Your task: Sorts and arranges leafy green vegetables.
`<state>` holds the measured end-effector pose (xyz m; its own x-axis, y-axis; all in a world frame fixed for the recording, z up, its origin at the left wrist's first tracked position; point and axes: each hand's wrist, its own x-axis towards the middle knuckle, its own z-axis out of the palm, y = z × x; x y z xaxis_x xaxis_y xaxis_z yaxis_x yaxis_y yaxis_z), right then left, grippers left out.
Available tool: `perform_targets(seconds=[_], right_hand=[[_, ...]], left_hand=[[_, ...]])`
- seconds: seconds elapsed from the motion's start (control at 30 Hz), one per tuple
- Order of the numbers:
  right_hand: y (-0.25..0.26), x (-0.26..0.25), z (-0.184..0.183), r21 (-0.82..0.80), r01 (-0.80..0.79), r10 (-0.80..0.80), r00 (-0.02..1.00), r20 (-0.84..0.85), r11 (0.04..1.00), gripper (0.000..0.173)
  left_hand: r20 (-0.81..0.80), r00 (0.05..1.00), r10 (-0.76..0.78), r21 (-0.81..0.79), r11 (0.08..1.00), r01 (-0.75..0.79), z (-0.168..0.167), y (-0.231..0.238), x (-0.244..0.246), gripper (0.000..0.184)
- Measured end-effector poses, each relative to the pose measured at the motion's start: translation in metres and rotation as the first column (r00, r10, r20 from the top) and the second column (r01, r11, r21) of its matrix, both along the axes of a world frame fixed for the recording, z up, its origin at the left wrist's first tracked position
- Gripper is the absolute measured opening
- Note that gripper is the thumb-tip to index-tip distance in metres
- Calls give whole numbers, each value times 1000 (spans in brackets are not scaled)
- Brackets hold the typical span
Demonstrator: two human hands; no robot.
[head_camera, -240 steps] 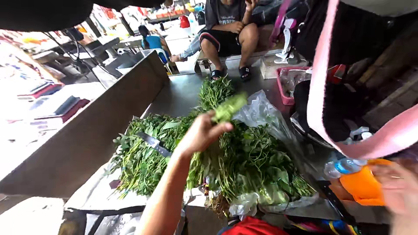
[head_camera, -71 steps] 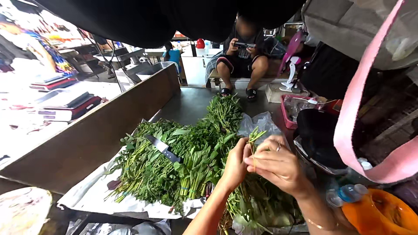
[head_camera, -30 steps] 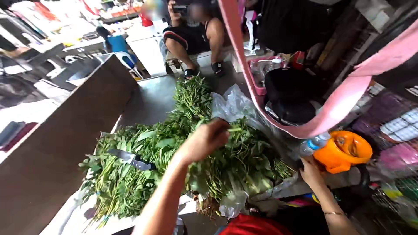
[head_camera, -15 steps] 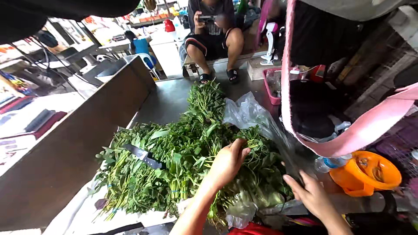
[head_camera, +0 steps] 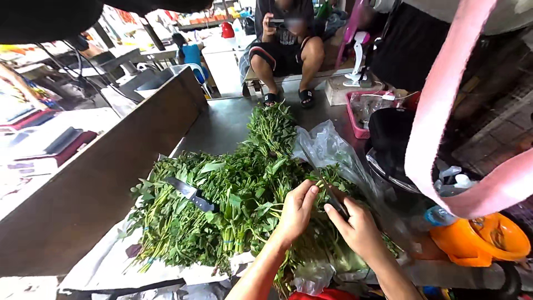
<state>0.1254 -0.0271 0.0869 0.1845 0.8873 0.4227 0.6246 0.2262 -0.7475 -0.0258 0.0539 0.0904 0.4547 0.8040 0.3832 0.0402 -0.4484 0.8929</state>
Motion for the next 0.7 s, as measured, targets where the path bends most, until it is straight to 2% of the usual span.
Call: perform_targets(seconds=[0.1, 0.2, 0.27, 0.53, 0.7], right_hand=[[4, -1, 2, 10, 3, -3, 1000, 25, 1000, 45], [5, 1, 3, 0, 34, -34, 997, 71, 999, 46], [3, 2, 3, -3, 43, -43, 995, 94, 999, 46], [3, 0, -5, 80, 118, -132, 970, 203, 990, 43], [4, 4, -14, 115, 151, -173, 961, 216, 982, 43]], left_hand=[[23, 1000, -10, -26, 1000, 10, -6, 1, 2, 32], [-170, 985, 22, 37, 999, -16, 3, -3, 3, 35], [-244, 969, 44, 52, 998, -32, 7, -6, 3, 36], [-280, 957, 70, 107, 993, -41, 5, -7, 8, 35], [-287, 954, 86, 120, 991, -53, -1, -4, 14, 31]])
